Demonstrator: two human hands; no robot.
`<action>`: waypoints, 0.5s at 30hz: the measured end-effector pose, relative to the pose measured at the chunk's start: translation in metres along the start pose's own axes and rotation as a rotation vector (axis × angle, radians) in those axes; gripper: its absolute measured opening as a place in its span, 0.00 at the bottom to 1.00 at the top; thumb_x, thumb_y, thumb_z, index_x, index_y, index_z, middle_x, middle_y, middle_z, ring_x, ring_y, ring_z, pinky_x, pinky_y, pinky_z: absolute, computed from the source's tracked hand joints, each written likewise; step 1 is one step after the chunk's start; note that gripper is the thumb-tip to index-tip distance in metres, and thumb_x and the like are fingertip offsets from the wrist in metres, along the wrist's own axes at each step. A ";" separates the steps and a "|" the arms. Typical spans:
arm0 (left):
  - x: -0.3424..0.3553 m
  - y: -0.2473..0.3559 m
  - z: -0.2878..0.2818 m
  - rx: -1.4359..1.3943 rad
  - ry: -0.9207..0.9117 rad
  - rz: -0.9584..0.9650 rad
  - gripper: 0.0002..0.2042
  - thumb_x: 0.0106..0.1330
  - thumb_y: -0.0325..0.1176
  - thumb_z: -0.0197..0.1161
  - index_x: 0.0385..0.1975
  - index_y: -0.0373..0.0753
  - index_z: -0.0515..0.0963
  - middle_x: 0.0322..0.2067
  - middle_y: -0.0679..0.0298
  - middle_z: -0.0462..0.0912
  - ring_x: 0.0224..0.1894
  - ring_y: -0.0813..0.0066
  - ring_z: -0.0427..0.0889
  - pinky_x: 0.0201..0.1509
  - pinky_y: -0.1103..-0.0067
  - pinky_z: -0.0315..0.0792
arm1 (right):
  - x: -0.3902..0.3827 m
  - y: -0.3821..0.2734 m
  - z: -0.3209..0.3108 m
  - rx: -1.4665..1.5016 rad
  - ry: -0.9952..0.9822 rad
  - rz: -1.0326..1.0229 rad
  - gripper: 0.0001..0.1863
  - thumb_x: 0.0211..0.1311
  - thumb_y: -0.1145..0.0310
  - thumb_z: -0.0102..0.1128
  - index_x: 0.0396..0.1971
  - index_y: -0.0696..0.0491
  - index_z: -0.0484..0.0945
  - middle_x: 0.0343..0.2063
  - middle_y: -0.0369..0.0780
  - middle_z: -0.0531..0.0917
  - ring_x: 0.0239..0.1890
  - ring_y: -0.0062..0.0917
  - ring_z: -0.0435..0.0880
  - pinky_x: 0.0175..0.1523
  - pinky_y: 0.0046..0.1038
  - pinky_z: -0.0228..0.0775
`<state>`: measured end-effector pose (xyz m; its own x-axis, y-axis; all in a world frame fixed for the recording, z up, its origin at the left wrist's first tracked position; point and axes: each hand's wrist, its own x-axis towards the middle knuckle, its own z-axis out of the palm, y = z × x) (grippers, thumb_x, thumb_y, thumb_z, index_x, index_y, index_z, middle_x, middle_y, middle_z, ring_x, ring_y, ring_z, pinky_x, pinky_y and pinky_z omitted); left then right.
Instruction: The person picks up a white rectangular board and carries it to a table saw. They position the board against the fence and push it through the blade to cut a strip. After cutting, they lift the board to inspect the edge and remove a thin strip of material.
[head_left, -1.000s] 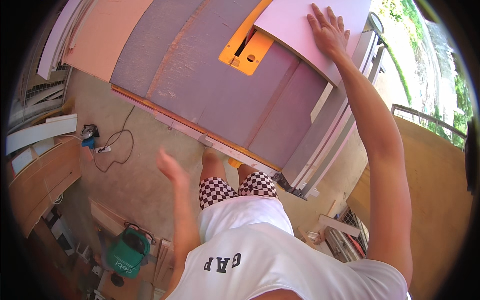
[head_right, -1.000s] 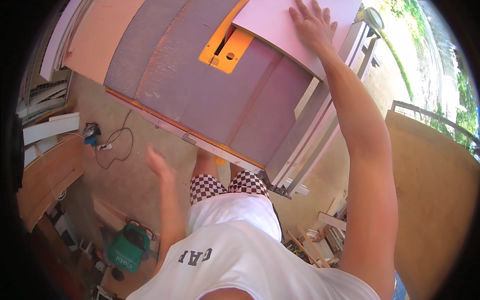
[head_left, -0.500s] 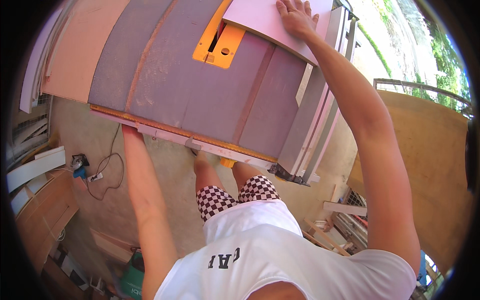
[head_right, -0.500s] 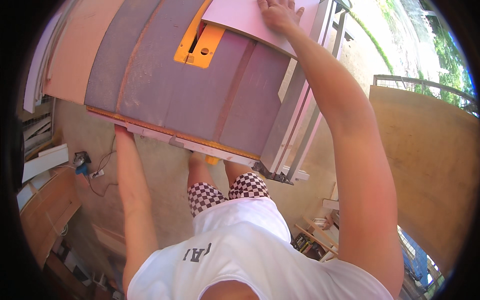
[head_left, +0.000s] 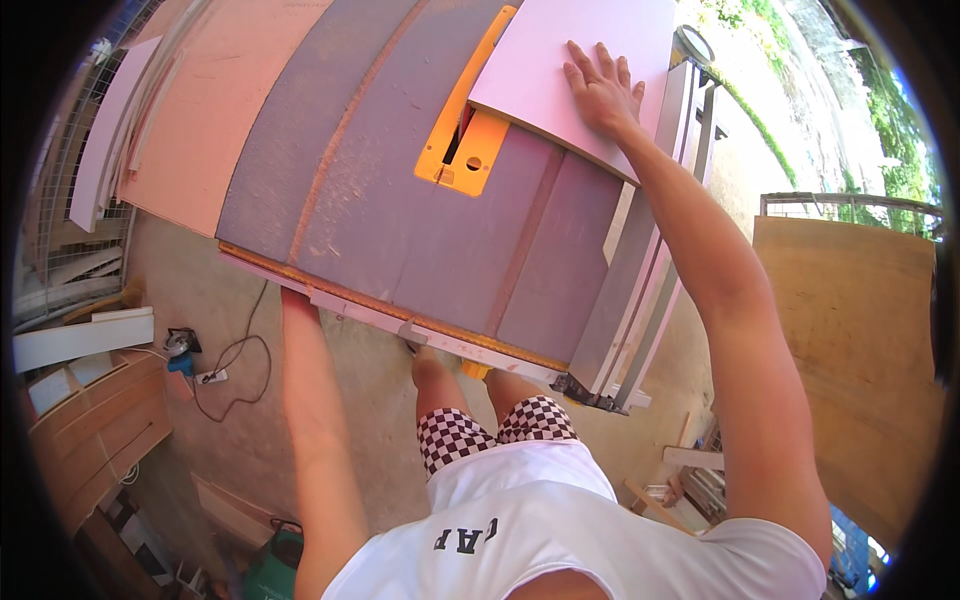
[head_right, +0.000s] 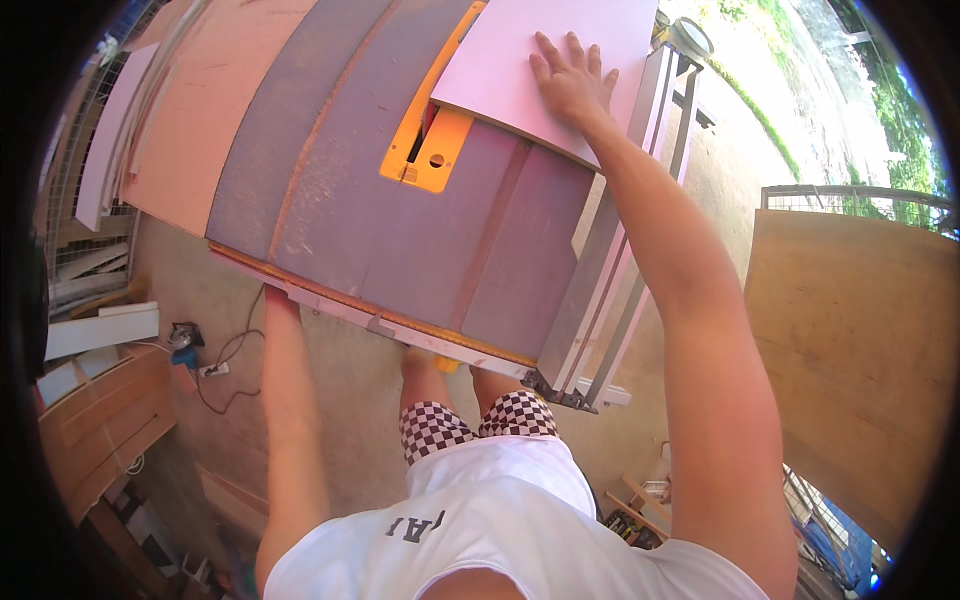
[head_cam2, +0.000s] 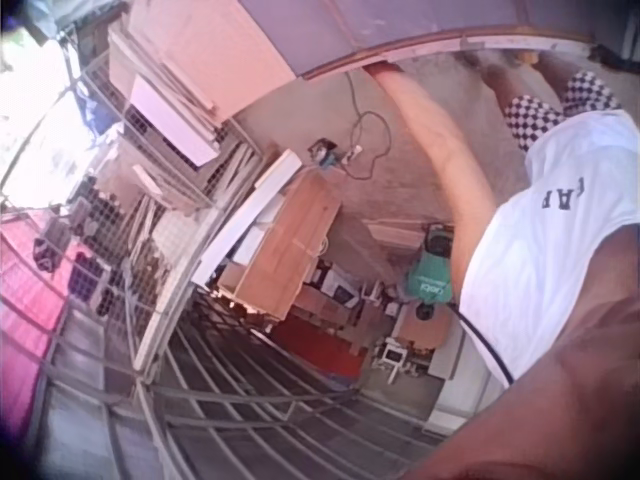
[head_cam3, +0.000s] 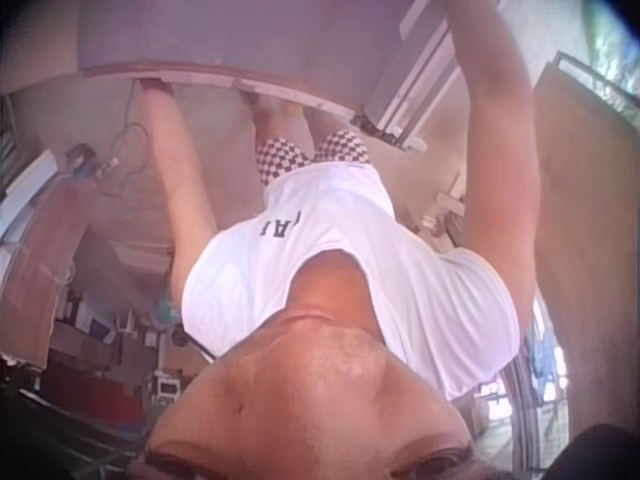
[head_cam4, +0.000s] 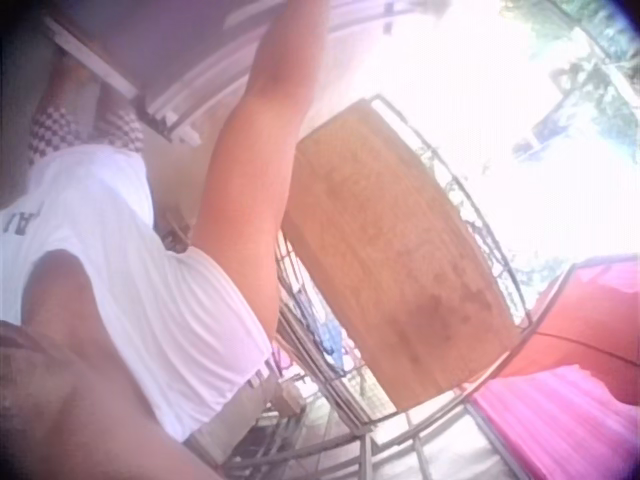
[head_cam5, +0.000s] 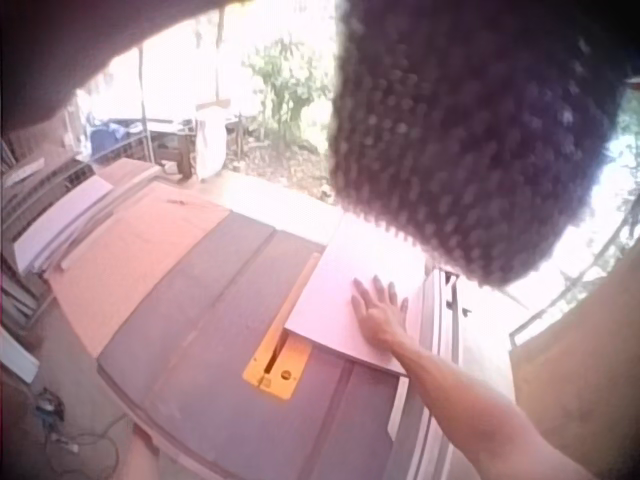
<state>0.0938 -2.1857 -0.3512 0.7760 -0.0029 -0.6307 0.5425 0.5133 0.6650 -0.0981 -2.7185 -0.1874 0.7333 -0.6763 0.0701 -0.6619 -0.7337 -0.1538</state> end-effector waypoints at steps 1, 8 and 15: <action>-0.003 -0.005 -0.003 0.006 0.001 -0.009 0.30 0.84 0.54 0.51 0.76 0.40 0.65 0.73 0.62 0.72 0.74 0.59 0.71 0.79 0.59 0.60 | 0.000 -0.001 -0.001 0.000 0.001 -0.002 0.33 0.82 0.33 0.33 0.83 0.19 0.57 0.86 0.39 0.51 0.87 0.50 0.42 0.84 0.67 0.29; -0.021 -0.029 -0.020 0.038 0.009 -0.068 0.31 0.84 0.54 0.51 0.77 0.40 0.64 0.74 0.62 0.71 0.74 0.59 0.72 0.79 0.59 0.60 | -0.001 -0.004 -0.004 -0.007 -0.007 0.012 0.33 0.82 0.33 0.34 0.83 0.18 0.56 0.87 0.38 0.49 0.88 0.48 0.42 0.85 0.66 0.30; -0.014 -0.035 -0.037 0.068 -0.036 -0.110 0.31 0.84 0.53 0.51 0.79 0.40 0.63 0.75 0.63 0.71 0.74 0.59 0.72 0.79 0.59 0.61 | -0.006 -0.004 -0.004 -0.011 0.025 -0.020 0.38 0.79 0.28 0.38 0.83 0.25 0.58 0.86 0.38 0.52 0.87 0.49 0.43 0.83 0.70 0.32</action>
<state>0.0519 -2.1719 -0.3805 0.7209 -0.0876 -0.6875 0.6449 0.4484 0.6190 -0.1000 -2.7120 -0.1835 0.7428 -0.6625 0.0973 -0.6486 -0.7479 -0.1409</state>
